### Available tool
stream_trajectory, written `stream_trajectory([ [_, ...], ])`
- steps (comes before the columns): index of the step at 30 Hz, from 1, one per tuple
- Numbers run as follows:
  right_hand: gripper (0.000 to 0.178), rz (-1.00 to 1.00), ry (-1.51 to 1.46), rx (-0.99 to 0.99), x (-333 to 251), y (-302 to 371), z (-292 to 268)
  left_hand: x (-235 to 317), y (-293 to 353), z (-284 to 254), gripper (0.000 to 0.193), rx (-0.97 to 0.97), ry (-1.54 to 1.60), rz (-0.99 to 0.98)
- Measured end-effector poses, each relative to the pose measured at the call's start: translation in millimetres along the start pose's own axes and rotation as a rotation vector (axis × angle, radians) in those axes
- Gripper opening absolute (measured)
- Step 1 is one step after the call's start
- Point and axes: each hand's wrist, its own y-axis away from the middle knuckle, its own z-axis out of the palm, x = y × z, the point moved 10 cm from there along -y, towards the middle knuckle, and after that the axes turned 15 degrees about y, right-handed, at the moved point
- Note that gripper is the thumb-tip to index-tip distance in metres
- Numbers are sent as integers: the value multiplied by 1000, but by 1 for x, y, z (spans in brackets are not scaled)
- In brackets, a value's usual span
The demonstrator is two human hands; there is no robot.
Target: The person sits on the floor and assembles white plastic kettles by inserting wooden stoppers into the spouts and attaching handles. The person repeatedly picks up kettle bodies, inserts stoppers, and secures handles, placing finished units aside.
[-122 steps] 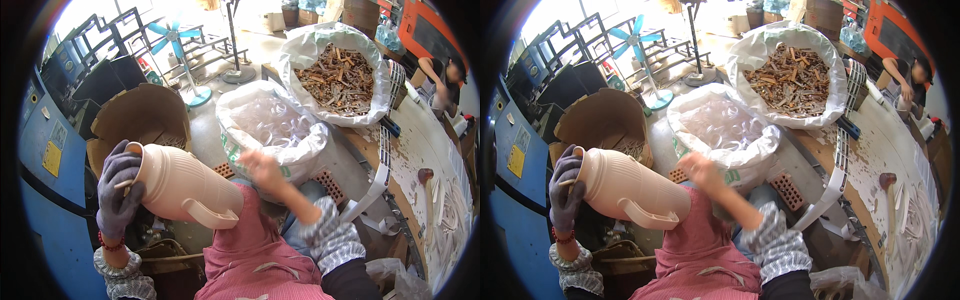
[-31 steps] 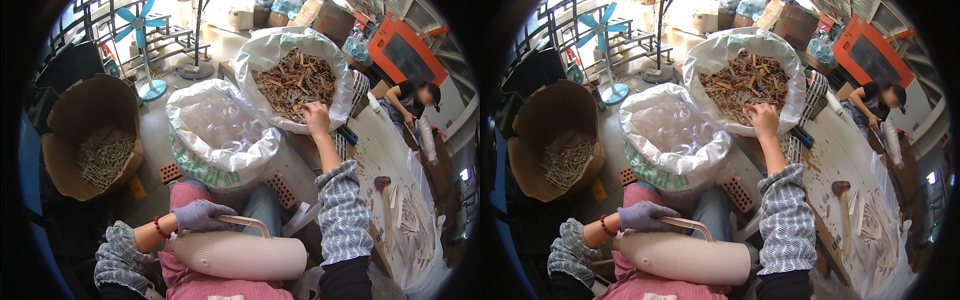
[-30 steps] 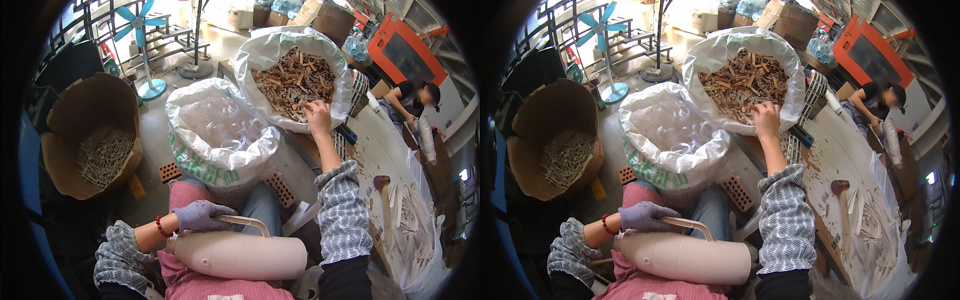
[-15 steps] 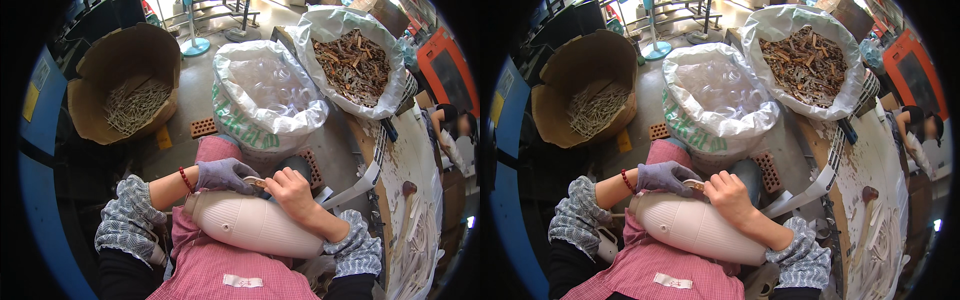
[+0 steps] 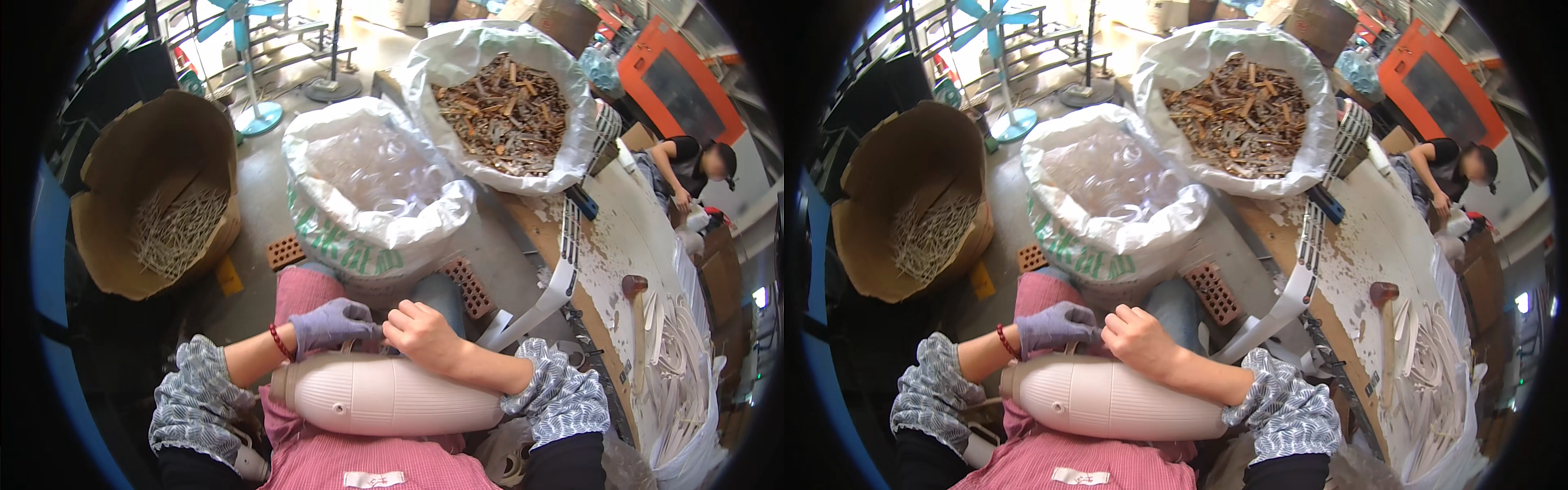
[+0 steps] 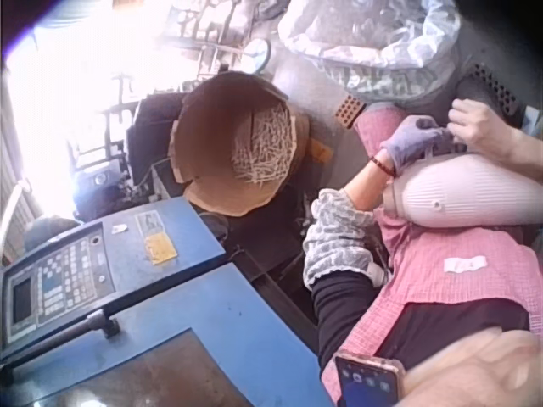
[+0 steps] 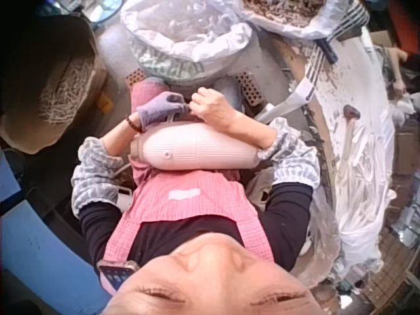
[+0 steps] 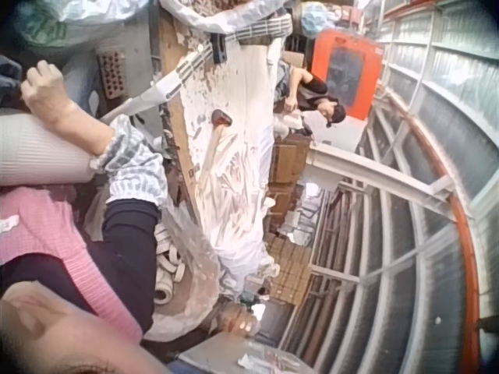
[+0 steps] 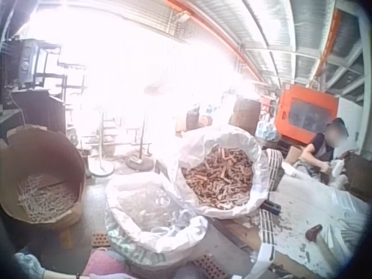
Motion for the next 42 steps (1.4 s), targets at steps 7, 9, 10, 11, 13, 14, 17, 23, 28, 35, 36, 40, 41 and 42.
stream_trajectory([
  [7,15,739,308,41,281,-2,-28,9,13,13,36,12,19,-40],
  [9,18,893,464,-133,348,27,-27,28,21,16,38,4,68,-1],
  [10,18,992,407,-316,371,38,-11,37,26,15,41,-1,48,43],
  [11,18,976,381,-295,379,31,-9,54,35,12,40,22,-33,178],
  [13,17,951,343,-266,390,28,-6,100,61,18,39,28,-401,492],
  [14,16,958,372,-135,396,31,-12,121,79,27,39,34,-589,647],
  [17,16,870,450,309,394,48,-37,124,96,42,31,-146,-729,652],
  [23,24,855,-1384,-1,170,-19,29,160,117,9,45,453,-900,952],
  [28,17,734,-2056,-370,44,-18,44,165,103,3,39,379,-631,1090],
  [35,19,427,-1258,-9,50,-40,-3,136,123,-12,23,504,-527,909],
  [36,19,331,-844,159,46,-45,-35,132,123,-11,20,535,-563,820],
  [40,20,334,-614,-19,26,-44,-57,126,132,7,23,482,-420,798],
  [41,18,319,-655,-10,23,-41,-62,120,137,10,30,477,-373,782],
  [42,19,338,-749,-83,18,-38,-56,112,144,12,36,480,-322,762],
])
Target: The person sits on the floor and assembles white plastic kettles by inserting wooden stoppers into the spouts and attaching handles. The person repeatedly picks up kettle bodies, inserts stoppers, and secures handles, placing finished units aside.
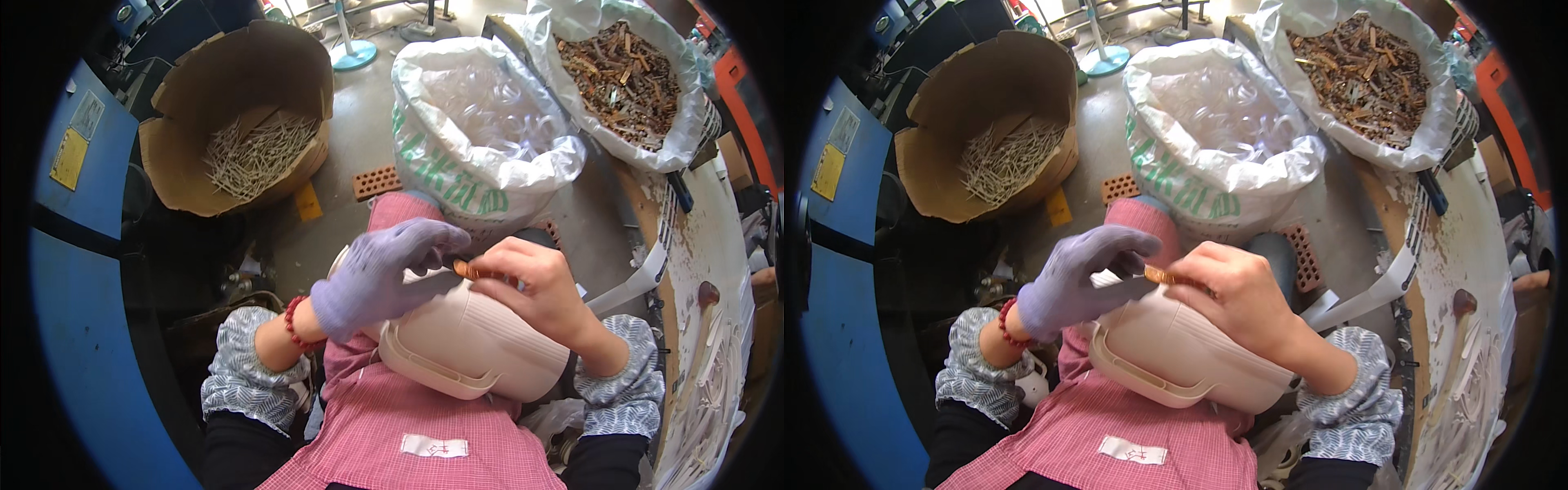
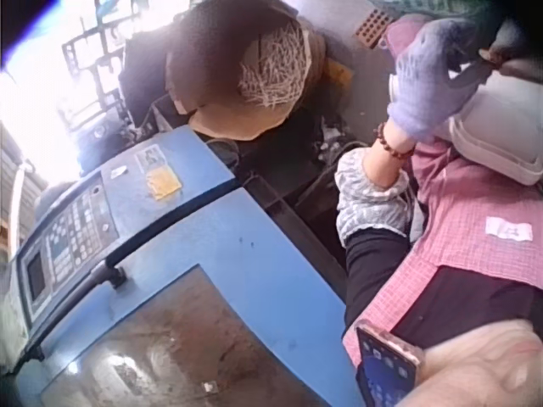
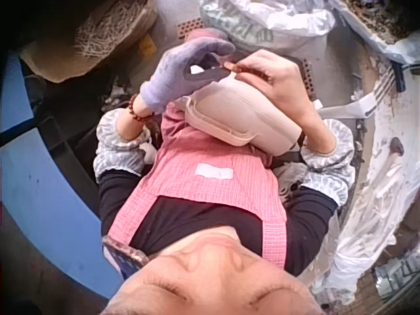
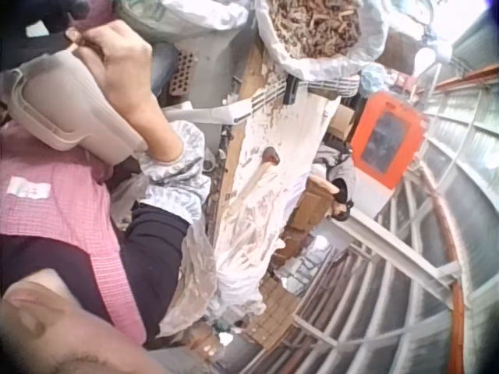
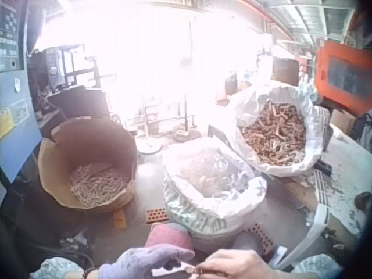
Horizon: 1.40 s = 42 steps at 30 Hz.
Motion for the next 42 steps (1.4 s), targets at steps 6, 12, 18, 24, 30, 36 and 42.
stream_trajectory([
  [6,19,-39,-119,-461,-27,35,62,14,96,19,69,-196,-146,244],
  [12,22,-81,-144,-521,-39,42,86,-4,111,15,66,-170,-170,249],
  [18,26,-93,-134,-438,-36,47,82,4,101,29,60,-354,-346,384],
  [24,47,-190,437,-9,-46,62,31,8,42,34,44,-253,-334,280],
  [30,36,382,-185,119,68,142,-89,-14,-32,41,59,-351,107,-27],
  [36,34,725,322,842,253,315,-264,-19,-131,162,31,-380,168,262],
  [42,65,1324,1076,549,316,379,-306,-98,-241,214,30,-395,-185,181],
])
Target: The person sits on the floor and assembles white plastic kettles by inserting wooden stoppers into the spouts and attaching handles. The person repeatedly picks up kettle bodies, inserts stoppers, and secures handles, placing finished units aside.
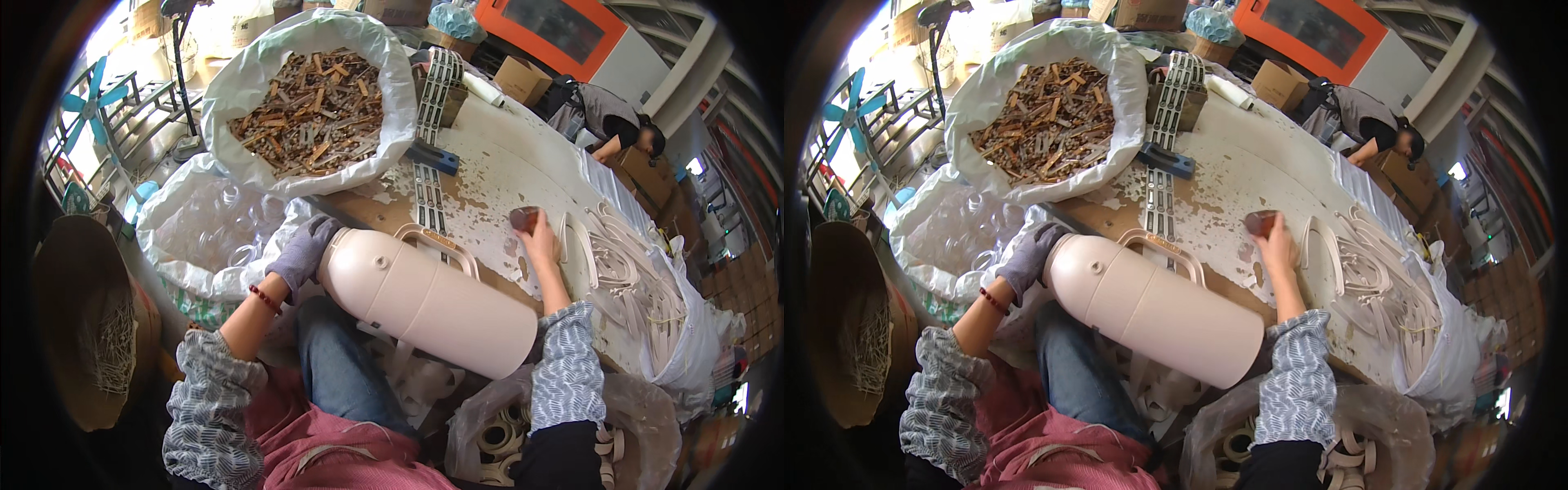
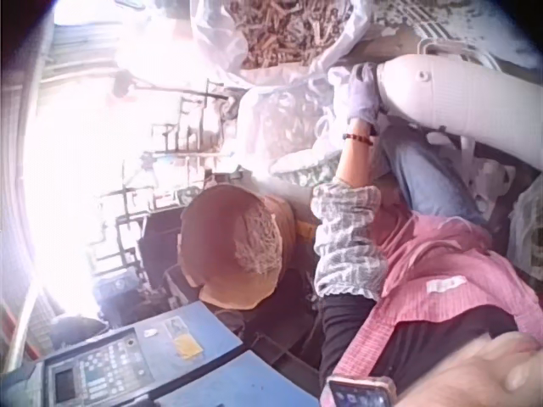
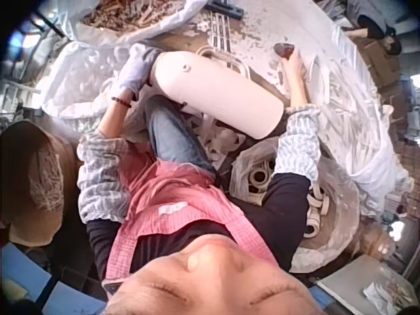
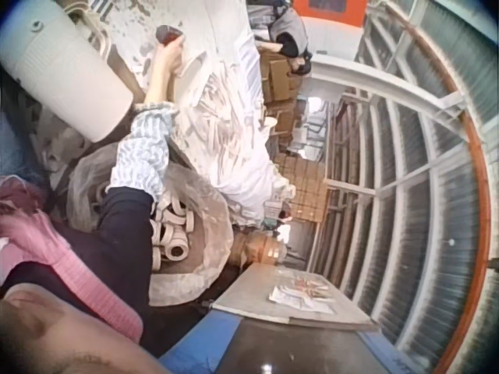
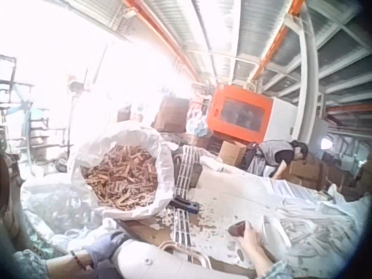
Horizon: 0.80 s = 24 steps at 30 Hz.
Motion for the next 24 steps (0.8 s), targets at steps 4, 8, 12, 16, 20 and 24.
stream_trajectory([
  [4,33,-383,-711,-110,-113,34,-128,7,-10,3,32,31,230,-261],
  [8,51,-454,-430,-359,-162,72,-87,-9,-21,3,37,1,163,-112],
  [12,58,-391,-242,-411,-109,39,-68,-16,-28,13,41,18,306,-352],
  [16,29,-456,-279,372,-11,96,-141,-31,-5,-19,97,-116,31,-147],
  [20,28,370,-736,-397,180,290,-21,-22,6,-38,41,-201,-194,152],
  [24,34,640,-192,-788,292,538,149,18,50,-61,42,-266,-97,9],
])
